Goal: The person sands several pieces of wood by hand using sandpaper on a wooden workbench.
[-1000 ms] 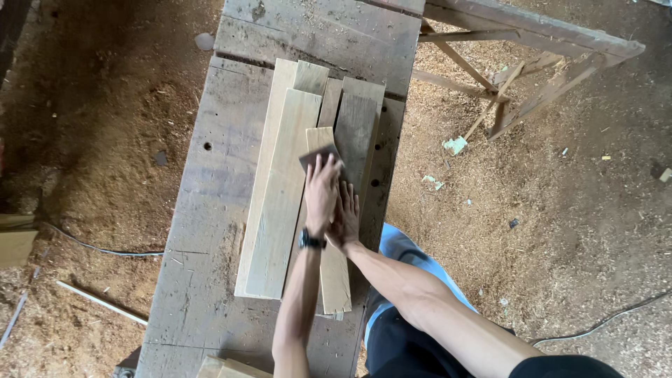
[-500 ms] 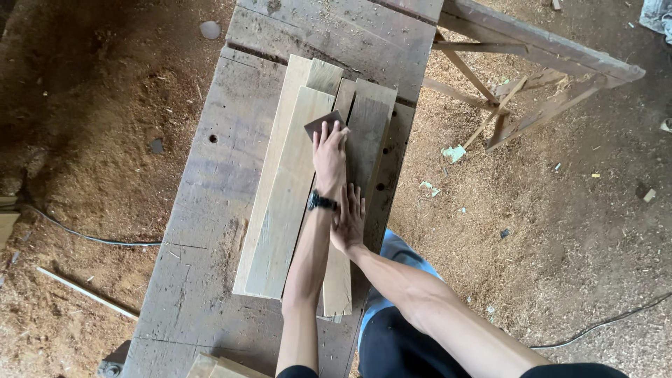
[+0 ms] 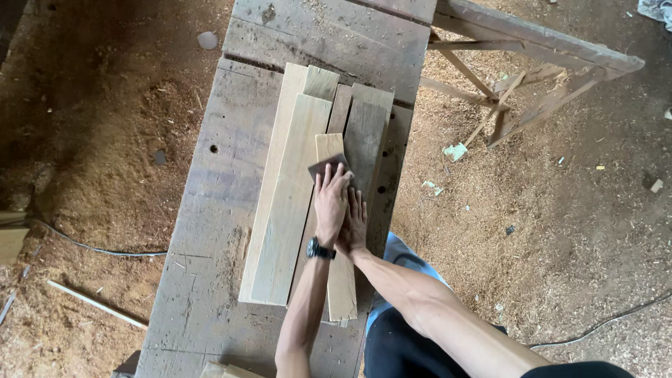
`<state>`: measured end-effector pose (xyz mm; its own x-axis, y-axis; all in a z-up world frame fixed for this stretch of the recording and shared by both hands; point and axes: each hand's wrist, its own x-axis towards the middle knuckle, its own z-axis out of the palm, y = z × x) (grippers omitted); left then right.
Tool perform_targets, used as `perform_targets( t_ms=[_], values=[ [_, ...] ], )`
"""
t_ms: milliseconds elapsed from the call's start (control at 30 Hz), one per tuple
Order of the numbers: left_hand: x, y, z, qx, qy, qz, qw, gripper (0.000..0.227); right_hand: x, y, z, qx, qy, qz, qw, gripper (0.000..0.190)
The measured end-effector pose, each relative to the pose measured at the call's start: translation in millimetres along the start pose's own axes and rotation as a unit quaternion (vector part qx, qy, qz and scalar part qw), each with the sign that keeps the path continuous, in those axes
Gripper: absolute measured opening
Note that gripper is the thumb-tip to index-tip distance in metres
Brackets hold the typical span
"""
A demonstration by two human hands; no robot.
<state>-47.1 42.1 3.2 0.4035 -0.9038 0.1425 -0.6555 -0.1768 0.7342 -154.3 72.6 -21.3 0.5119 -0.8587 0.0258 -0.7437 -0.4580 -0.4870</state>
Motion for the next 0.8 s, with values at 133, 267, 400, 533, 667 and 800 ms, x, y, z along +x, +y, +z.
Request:
perform_targets(
  t_ms=[133,267,400,533,667,800],
  values=[
    [66,-15,16,-0.003,0.037,-0.039,0.999,0.03,0,0,-1,-0.019,-0.027,0.035,0.999,0.071],
    [110,-15,26,0.028,0.064,-0.047,0.996,0.028,0,0,-3,0.006,-0.01,0.034,0.999,0.067],
    [99,-9,23,0.031,0.046,-0.047,0.997,0.032,0,-3,-6,0.008,-0.017,0.032,0.999,0.072],
    [30,13,2,0.025,0.011,-0.007,1.0,0.047,-1,-8,-16,0.019,0.019,-0.031,0.999,0.089],
    [-3,23,-14,-0.008,0.001,-0.001,1.0,0.04,8,-11,-18,-0.022,-0.036,0.015,0.999,0.096],
    [29,9,-6,0.007,0.009,-0.02,1.0,0.041,5,-8,-13,0.004,-0.045,0.031,0.998,0.101]
  ],
)
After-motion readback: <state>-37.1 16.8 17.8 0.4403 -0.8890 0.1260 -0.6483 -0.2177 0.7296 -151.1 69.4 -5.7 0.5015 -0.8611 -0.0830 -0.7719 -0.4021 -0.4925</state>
